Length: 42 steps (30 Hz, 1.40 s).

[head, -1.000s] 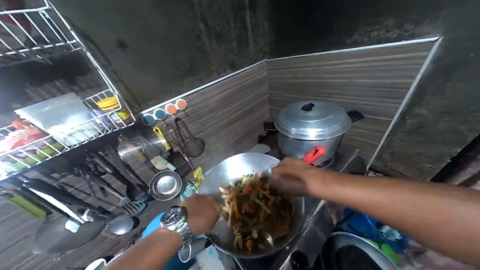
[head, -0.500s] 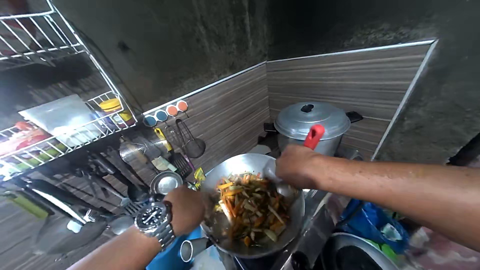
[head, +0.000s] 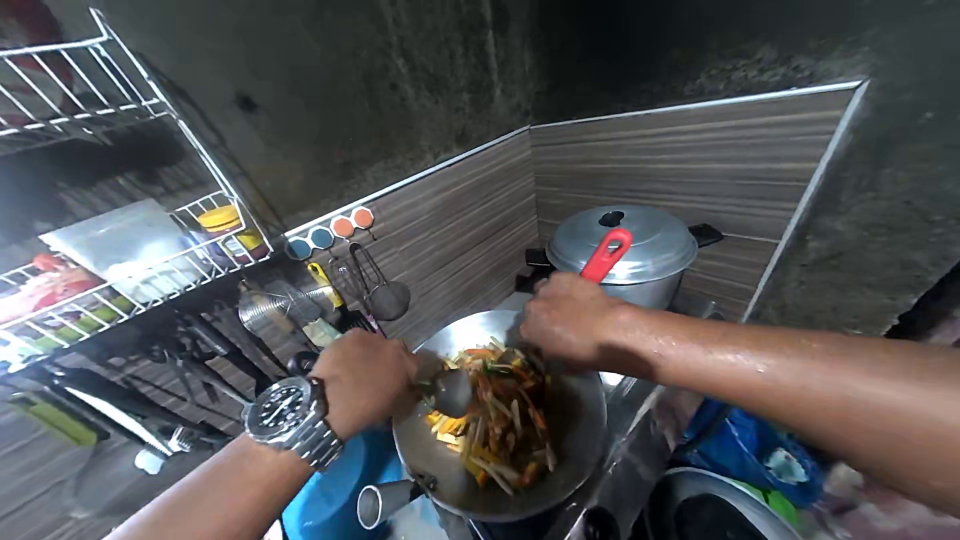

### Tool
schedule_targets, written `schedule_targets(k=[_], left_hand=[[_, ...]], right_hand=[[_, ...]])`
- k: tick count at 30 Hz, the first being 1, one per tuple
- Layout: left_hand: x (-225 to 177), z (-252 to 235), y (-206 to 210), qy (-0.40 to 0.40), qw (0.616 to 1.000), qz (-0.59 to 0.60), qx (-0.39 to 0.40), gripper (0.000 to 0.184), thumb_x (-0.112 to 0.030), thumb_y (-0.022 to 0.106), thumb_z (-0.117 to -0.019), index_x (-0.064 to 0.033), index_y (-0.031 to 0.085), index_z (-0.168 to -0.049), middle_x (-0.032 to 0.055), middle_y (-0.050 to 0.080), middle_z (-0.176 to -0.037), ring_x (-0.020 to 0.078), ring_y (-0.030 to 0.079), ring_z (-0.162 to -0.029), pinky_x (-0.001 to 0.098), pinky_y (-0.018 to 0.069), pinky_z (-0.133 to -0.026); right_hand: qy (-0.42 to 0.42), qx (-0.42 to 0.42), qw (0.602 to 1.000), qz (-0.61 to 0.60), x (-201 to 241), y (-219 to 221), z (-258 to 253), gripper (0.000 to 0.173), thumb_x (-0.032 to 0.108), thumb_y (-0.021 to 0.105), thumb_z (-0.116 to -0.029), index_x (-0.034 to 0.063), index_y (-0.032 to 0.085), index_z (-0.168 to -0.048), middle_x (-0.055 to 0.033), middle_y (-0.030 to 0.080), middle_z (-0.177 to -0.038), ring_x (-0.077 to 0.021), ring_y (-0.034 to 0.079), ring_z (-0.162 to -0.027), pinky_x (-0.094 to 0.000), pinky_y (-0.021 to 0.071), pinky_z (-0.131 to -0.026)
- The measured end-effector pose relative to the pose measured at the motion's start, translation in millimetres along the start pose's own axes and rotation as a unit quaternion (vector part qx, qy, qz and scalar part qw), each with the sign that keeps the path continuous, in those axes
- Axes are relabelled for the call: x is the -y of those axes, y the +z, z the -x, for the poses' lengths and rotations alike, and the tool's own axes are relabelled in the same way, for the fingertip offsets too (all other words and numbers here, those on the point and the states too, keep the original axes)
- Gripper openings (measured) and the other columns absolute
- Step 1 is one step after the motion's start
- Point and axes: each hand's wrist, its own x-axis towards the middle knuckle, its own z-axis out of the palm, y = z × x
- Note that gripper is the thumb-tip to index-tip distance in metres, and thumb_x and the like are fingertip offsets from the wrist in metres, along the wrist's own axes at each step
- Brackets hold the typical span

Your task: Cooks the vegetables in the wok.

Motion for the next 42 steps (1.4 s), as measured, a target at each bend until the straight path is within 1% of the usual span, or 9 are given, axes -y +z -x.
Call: schedule_targets(k=[6, 10, 13, 17, 21, 31, 34, 39, 42], left_hand=[[-8.9, -10.9, 25.3, -0.063, 0.991, -0.006, 0.119, 0.022, -0.016, 0.053, -0.102, -0.0015, 0.069, -0.107, 0.0239, 0.069, -0.105, 0.046, 0.067, -0.101, 0.064, 0.0534, -0.081], [-23.9, -20.0, 47.1, -0.021, 0.99, 0.017, 0.137, 0.027, -0.022, 0.05, -0.1053, -0.0023, 0.068, -0.11, 0.0236, 0.069, -0.111, 0.0468, 0.066, -0.105, 0.0664, 0.0518, -0.085], [-16.9, -8.5, 38.2, -0.031, 0.994, 0.012, 0.105, 0.032, -0.026, 0.047, -0.1069, -0.0019, 0.068, -0.107, 0.0229, 0.069, -0.11, 0.0456, 0.067, -0.102, 0.0645, 0.0527, -0.082], [-9.8, 12.3, 12.7, -0.081, 0.995, -0.024, 0.061, 0.022, -0.013, 0.051, -0.1012, -0.0022, 0.069, -0.103, 0.0224, 0.067, -0.112, 0.0421, 0.068, -0.097, 0.0582, 0.0545, -0.075], [-8.8, 20.7, 12.9, -0.099, 0.994, -0.042, -0.011, 0.018, -0.007, 0.054, -0.0987, -0.0041, 0.07, -0.106, 0.0201, 0.065, -0.113, 0.0399, 0.067, -0.097, 0.0533, 0.0555, -0.072], [-13.7, 19.0, 44.1, -0.116, 0.986, -0.016, -0.121, 0.02, -0.022, 0.059, -0.1008, -0.0067, 0.071, -0.101, 0.0183, 0.067, -0.106, 0.0388, 0.069, -0.089, 0.0523, 0.0565, -0.061], [-16.4, 25.1, 44.3, -0.12, 0.983, -0.011, -0.139, 0.021, -0.025, 0.059, -0.1008, -0.0074, 0.071, -0.098, 0.017, 0.068, -0.1, 0.0373, 0.07, -0.085, 0.0512, 0.0558, -0.058], [-11.0, 49.4, 49.2, -0.162, 0.978, 0.042, -0.123, 0.031, -0.032, 0.057, -0.1027, -0.0064, 0.072, -0.1, 0.0177, 0.07, -0.098, 0.0386, 0.071, -0.081, 0.0567, 0.0565, -0.062], [-3.6, 67.5, 58.7, -0.192, 0.97, 0.117, -0.098, 0.034, -0.036, 0.052, -0.1047, -0.0074, 0.07, -0.102, 0.0173, 0.071, -0.102, 0.0402, 0.071, -0.09, 0.0611, 0.0565, -0.071]], right_hand=[[0.075, 0.03, 0.997, -0.018, -8.2, 51.6, -36.0, 0.011, 0.006, 0.062, -0.0962, 0.0022, 0.072, -0.097, -0.0177, 0.069, -0.097, -0.0396, 0.066, -0.096, -0.0624, 0.0485, -0.087], [-0.023, 0.029, 0.998, -0.055, -0.9, 72.6, -28.5, 0.014, 0.002, 0.056, -0.0975, -0.0008, 0.07, -0.099, -0.0201, 0.07, -0.099, -0.0423, 0.067, -0.097, -0.0636, 0.0506, -0.086], [0.012, 0.025, 0.998, -0.051, -19.2, 57.8, -16.9, 0.015, 0.009, 0.059, -0.0992, 0.0002, 0.072, -0.101, -0.0206, 0.069, -0.102, -0.0425, 0.064, -0.106, -0.0623, 0.0473, -0.092], [0.1, -0.064, 0.991, -0.054, -57.3, 54.5, -14.4, 0.009, 0.013, 0.069, -0.0926, 0.006, 0.074, -0.09, -0.0163, 0.069, -0.099, -0.0378, 0.066, -0.1, -0.0563, 0.0536, -0.078], [0.106, -0.099, 0.985, -0.09, -66.9, 67.5, -10.1, 0.009, 0.013, 0.067, -0.0927, 0.0128, 0.075, -0.097, -0.0151, 0.069, -0.099, -0.0363, 0.068, -0.089, -0.0549, 0.0553, -0.07], [0.084, -0.043, 0.988, -0.119, -73.4, 88.0, -7.8, 0.027, 0.017, 0.06, -0.0974, 0.0159, 0.07, -0.123, -0.0161, 0.065, -0.115, -0.0349, 0.068, -0.091, -0.0533, 0.0553, -0.075], [0.078, -0.043, 0.988, -0.123, -72.1, 96.9, -10.6, 0.021, 0.017, 0.061, -0.0967, 0.0154, 0.071, -0.115, -0.0149, 0.066, -0.112, -0.0345, 0.068, -0.091, -0.0542, 0.055, -0.075], [0.101, -0.063, 0.985, -0.128, -72.0, 105.4, -5.4, 0.02, 0.014, 0.066, -0.0934, 0.0136, 0.074, -0.111, -0.0157, 0.068, -0.108, -0.0356, 0.069, -0.091, -0.0551, 0.0557, -0.077], [0.12, -0.061, 0.978, -0.157, -67.8, 103.9, 0.5, 0.026, 0.019, 0.064, -0.097, 0.0141, 0.071, -0.122, -0.0166, 0.067, -0.112, -0.0369, 0.069, -0.097, -0.0566, 0.0564, -0.08]])
